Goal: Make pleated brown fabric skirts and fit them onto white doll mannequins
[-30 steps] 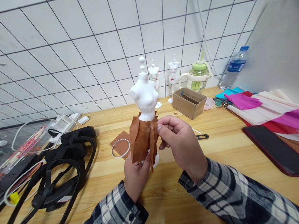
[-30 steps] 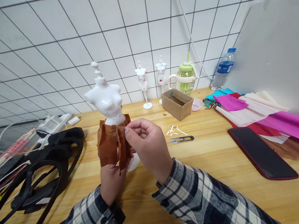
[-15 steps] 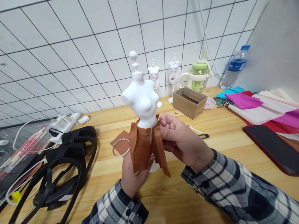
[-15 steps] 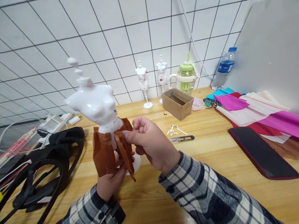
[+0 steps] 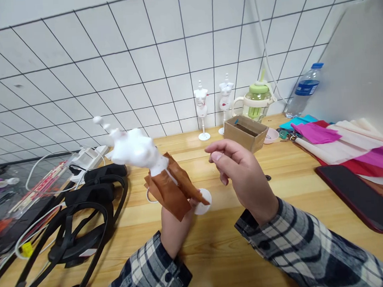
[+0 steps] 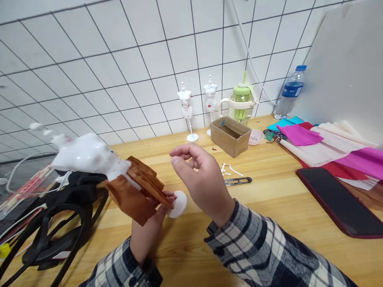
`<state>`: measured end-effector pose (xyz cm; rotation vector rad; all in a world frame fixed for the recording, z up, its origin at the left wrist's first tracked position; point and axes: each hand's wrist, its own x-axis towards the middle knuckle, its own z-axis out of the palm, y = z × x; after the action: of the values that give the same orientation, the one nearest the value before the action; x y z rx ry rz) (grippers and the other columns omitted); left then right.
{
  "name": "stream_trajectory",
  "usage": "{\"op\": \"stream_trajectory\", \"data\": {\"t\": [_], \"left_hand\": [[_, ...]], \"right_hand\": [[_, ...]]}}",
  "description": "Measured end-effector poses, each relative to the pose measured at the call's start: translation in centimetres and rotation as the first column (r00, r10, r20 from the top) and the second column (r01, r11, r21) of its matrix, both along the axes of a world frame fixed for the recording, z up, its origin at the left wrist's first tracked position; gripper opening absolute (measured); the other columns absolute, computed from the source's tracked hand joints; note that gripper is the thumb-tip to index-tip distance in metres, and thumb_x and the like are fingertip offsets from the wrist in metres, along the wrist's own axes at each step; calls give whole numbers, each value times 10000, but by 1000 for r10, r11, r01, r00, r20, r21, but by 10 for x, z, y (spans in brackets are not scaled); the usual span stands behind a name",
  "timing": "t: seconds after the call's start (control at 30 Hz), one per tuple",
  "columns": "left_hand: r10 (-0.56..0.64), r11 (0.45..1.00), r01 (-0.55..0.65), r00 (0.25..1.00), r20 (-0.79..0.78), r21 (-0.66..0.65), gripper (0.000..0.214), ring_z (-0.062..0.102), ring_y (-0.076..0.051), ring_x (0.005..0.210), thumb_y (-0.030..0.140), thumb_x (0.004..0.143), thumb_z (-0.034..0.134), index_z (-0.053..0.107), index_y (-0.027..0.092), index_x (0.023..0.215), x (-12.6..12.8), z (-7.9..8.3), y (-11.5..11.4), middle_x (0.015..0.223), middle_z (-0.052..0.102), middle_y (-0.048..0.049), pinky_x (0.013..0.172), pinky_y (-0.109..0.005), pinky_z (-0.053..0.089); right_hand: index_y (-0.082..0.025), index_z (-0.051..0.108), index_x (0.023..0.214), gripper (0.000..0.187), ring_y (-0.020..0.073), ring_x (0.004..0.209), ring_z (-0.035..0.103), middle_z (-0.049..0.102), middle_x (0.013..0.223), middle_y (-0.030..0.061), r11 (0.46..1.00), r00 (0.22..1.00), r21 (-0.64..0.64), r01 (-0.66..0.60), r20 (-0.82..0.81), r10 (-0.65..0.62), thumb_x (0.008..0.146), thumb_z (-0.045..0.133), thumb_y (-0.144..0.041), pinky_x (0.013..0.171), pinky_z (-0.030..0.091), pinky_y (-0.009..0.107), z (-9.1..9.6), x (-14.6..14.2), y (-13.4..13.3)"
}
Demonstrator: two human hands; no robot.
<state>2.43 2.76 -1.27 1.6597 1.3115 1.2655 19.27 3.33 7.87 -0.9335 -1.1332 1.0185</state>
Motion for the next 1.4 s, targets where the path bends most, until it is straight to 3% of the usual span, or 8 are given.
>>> {"op": "stream_trajectory", "data": {"t": [0.17, 0.33, 0.5, 0.7, 0.9, 1.17, 1.4], "left_hand": [[11, 1000, -9, 997, -74, 28, 174, 690, -202, 753, 315, 805, 668, 719, 160, 866, -3, -5, 0, 839, 744, -60, 672, -299, 562], [-22, 996, 33, 990, -136, 82, 171, 682, -194, 749, 315, 833, 627, 706, 166, 803, -2, -4, -1, 829, 743, -45, 650, -276, 542], [-25, 989, 55, 977, -213, 137, 216, 634, -157, 600, 293, 831, 600, 676, 169, 672, -2, 0, -1, 660, 707, -14, 558, -236, 489], [-49, 975, 104, 963, -267, 195, 175, 587, -127, 566, 191, 803, 574, 661, 175, 652, -1, 3, -2, 638, 676, 14, 536, -205, 454], [-13, 983, 63, 961, -275, 174, 169, 562, -114, 558, 233, 805, 637, 660, 165, 653, -1, -2, -2, 615, 649, 27, 534, -190, 430], [-12, 984, 66, 950, -311, 165, 149, 568, -108, 574, 206, 794, 644, 655, 156, 654, -2, -5, -1, 623, 657, 27, 562, -182, 424], [-4, 991, 49, 942, -335, 126, 172, 583, -120, 583, 246, 813, 629, 678, 157, 674, -4, -10, -1, 641, 675, 11, 569, -197, 427]], "right_hand": [[-199, 704, 901, 164, 99, 606, 494, 661, 859, 18, 998, 980, 62, 0, 200, -12, 835, 601, -308, 521, 413, 228, 2, -5, -6], [-209, 695, 940, 201, 131, 692, 568, 679, 866, 28, 999, 987, 4, -37, 159, 36, 816, 644, -358, 525, 432, 227, -2, -8, -6], [-201, 686, 815, 114, 115, 634, 545, 651, 753, 7, 1000, 982, 14, 0, 189, -3, 794, 664, -311, 517, 432, 222, -5, -10, -5], [-205, 679, 771, 66, 88, 513, 468, 609, 655, -21, 994, 960, 7, 109, 257, -107, 766, 665, -270, 461, 386, 216, -4, -12, -6], [-204, 676, 794, 55, 64, 463, 412, 595, 642, -36, 974, 921, 103, 203, 318, -225, 747, 666, -231, 432, 347, 204, -4, -14, -7], [-189, 710, 833, 98, 64, 500, 467, 624, 669, -30, 963, 928, 165, 213, 273, -253, 748, 664, -188, 451, 408, 184, -4, -17, -9], [-190, 711, 824, 89, 81, 552, 573, 701, 733, -3, 968, 957, 81, 237, 150, -247, 738, 699, -212, 506, 496, 190, -3, -18, -7]]}}
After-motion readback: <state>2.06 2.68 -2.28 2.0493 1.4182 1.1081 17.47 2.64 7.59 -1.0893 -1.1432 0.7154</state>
